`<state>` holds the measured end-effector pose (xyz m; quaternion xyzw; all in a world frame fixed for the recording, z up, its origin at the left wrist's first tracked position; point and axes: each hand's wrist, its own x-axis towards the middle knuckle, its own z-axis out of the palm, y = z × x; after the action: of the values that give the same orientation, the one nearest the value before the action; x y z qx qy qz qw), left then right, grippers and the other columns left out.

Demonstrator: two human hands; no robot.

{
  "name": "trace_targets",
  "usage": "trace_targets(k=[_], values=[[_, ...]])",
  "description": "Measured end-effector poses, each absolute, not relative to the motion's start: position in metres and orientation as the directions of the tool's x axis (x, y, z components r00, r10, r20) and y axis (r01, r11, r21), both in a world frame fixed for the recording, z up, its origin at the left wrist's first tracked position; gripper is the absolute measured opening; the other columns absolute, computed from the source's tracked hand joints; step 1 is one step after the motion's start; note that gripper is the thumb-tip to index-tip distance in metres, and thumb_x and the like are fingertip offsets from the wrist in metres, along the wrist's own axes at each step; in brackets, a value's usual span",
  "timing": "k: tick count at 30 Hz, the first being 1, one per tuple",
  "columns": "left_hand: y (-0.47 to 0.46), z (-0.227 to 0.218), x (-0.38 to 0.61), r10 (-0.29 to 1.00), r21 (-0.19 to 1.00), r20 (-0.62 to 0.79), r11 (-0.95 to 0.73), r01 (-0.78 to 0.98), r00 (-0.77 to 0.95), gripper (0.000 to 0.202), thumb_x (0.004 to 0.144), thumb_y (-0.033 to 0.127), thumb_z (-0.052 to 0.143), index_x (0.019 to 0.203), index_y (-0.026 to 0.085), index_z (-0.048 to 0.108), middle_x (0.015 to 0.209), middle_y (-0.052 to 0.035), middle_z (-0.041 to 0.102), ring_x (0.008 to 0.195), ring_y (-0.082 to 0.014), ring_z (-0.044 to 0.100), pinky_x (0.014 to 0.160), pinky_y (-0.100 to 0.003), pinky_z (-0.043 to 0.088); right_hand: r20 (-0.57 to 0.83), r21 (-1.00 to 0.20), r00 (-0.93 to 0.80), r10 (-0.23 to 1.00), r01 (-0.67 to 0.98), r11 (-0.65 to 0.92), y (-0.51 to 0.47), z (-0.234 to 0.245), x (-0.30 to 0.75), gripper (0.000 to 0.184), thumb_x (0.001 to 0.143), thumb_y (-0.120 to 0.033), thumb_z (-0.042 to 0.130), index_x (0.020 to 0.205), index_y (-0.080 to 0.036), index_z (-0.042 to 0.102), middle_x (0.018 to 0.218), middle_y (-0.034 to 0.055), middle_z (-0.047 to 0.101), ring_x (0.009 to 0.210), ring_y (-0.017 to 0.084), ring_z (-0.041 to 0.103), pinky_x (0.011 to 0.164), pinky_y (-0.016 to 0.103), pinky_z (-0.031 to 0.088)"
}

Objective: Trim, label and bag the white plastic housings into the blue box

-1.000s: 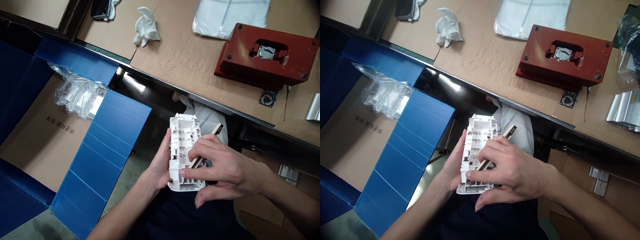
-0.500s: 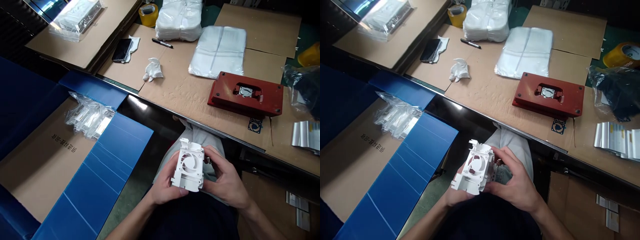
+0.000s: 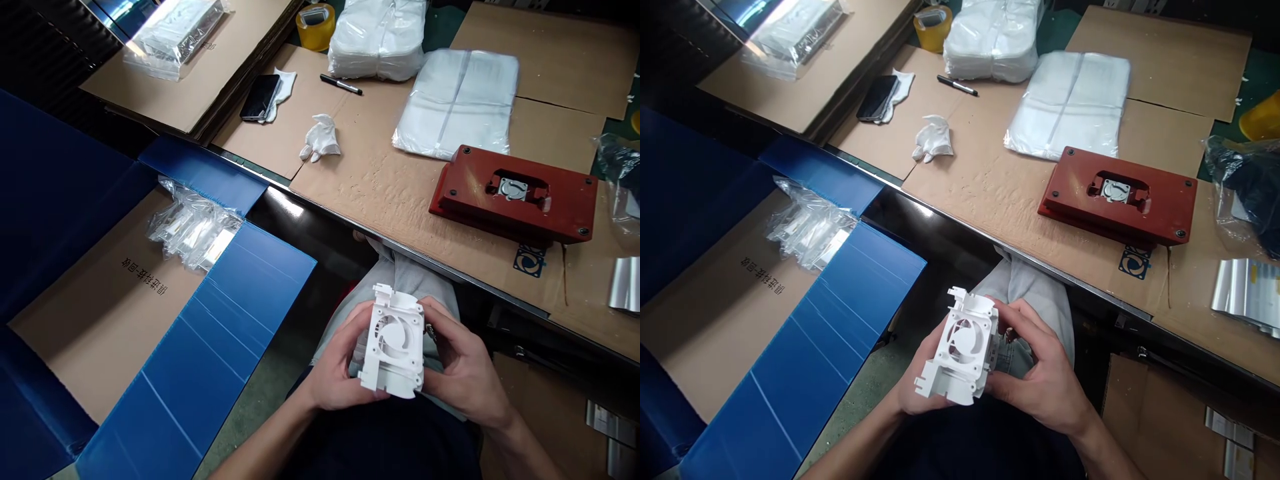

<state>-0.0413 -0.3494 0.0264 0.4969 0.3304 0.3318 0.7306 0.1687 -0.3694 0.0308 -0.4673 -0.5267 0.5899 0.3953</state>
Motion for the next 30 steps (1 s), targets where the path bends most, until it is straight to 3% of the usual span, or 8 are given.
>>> trace_targets(k=[5, 8, 11, 14, 16, 19, 24, 30], values=[[-0.349, 0.024, -0.043, 0.805, 0.939, -0.141, 0.293, -0.179, 0.576, 0.08, 0.071, 0.034, 0.08, 0.145, 0.036, 0.049, 0.155, -0.0058, 0.041, 0.141, -0.0414, 0.037, 0.118, -0.055, 0.024, -0.147, -0.989, -0.241, 0.959, 0.014, -0.148, -0.37, 0.03, 0.171, 0.069, 0.075, -0.032, 0.084, 0.138, -0.035, 0.057, 0.107, 0.0027, 0.054, 0.095, 0.021, 0.051, 0.087, 0.031, 0.046], [-0.35, 0.019, -0.043, 0.798, 0.884, -0.185, 0.39, -0.258, 0.574, 0.094, 0.066, 0.037, 0.084, 0.15, 0.034, 0.041, 0.148, -0.0092, 0.049, 0.136, -0.0402, 0.043, 0.116, -0.055, 0.028, -0.179, -0.982, -0.216, 0.96, -0.024, -0.189, -0.369, 0.031, 0.173, 0.062, 0.075, -0.039, 0.082, 0.133, -0.031, 0.062, 0.103, 0.0038, 0.058, 0.095, 0.024, 0.054, 0.084, 0.032, 0.047], [-0.352, 0.012, -0.04, 0.737, 0.74, -0.328, 0.589, -0.325, 0.591, 0.102, 0.059, 0.035, 0.089, 0.149, 0.028, 0.043, 0.125, -0.01, 0.063, 0.119, -0.0345, 0.056, 0.105, -0.047, 0.04, -0.3, -0.929, -0.222, 0.928, -0.152, -0.337, -0.365, 0.03, 0.173, 0.047, 0.085, -0.051, 0.067, 0.124, -0.025, 0.069, 0.1, 0.0066, 0.065, 0.09, 0.025, 0.059, 0.078, 0.033, 0.05], [-0.358, 0.006, -0.032, 0.592, 0.514, -0.457, 0.785, -0.346, 0.663, 0.075, 0.057, 0.03, 0.089, 0.127, 0.019, 0.065, 0.1, -0.0092, 0.071, 0.104, -0.0309, 0.065, 0.083, -0.035, 0.05, -0.397, -0.864, -0.208, 0.894, -0.243, -0.44, -0.357, 0.024, 0.17, 0.042, 0.09, -0.052, 0.06, 0.119, -0.022, 0.072, 0.101, 0.0078, 0.071, 0.09, 0.025, 0.064, 0.078, 0.032, 0.052], [-0.363, 0.005, -0.028, 0.555, 0.387, -0.508, 0.83, -0.401, 0.658, 0.062, 0.059, 0.026, 0.088, 0.117, 0.017, 0.069, 0.094, -0.0089, 0.073, 0.097, -0.0299, 0.069, 0.076, -0.033, 0.052, -0.444, -0.85, -0.165, 0.881, -0.235, -0.472, -0.352, 0.017, 0.168, 0.041, 0.09, -0.051, 0.063, 0.119, -0.023, 0.071, 0.106, 0.0072, 0.072, 0.098, 0.025, 0.065, 0.086, 0.031, 0.052], [-0.364, 0.007, -0.023, 0.599, 0.297, -0.578, 0.786, -0.542, 0.553, 0.055, 0.062, 0.018, 0.084, 0.115, 0.017, 0.068, 0.098, -0.0089, 0.075, 0.092, -0.0275, 0.071, 0.079, -0.035, 0.054, -0.521, -0.828, -0.053, 0.852, -0.211, -0.52, -0.348, 0.004, 0.166, 0.046, 0.091, -0.055, 0.061, 0.123, -0.024, 0.069, 0.111, 0.0062, 0.072, 0.107, 0.024, 0.064, 0.094, 0.033, 0.05], [-0.348, 0.012, -0.017, 0.664, 0.368, -0.695, 0.659, -0.656, 0.277, 0.04, 0.072, 0.007, 0.074, 0.109, 0.02, 0.067, 0.102, -0.0051, 0.075, 0.085, -0.0182, 0.069, 0.079, -0.031, 0.055, -0.597, -0.802, 0.157, 0.787, -0.088, -0.591, -0.355, -0.012, 0.172, 0.058, 0.09, -0.06, 0.059, 0.13, -0.018, 0.065, 0.116, 0.0095, 0.07, 0.112, 0.025, 0.061, 0.101, 0.039, 0.046], [-0.332, 0.008, -0.013, 0.652, 0.376, -0.748, 0.57, -0.73, 0.124, 0.052, 0.071, -0.001, 0.07, 0.116, 0.023, 0.065, 0.109, -0.0035, 0.075, 0.098, -0.0198, 0.069, 0.091, -0.036, 0.054, -0.461, -0.862, 0.348, 0.817, 0.042, -0.504, -0.372, -0.005, 0.181, 0.047, 0.09, -0.054, 0.062, 0.124, -0.021, 0.07, 0.116, 0.0088, 0.072, 0.105, 0.024, 0.065, 0.098, 0.042, 0.048]])
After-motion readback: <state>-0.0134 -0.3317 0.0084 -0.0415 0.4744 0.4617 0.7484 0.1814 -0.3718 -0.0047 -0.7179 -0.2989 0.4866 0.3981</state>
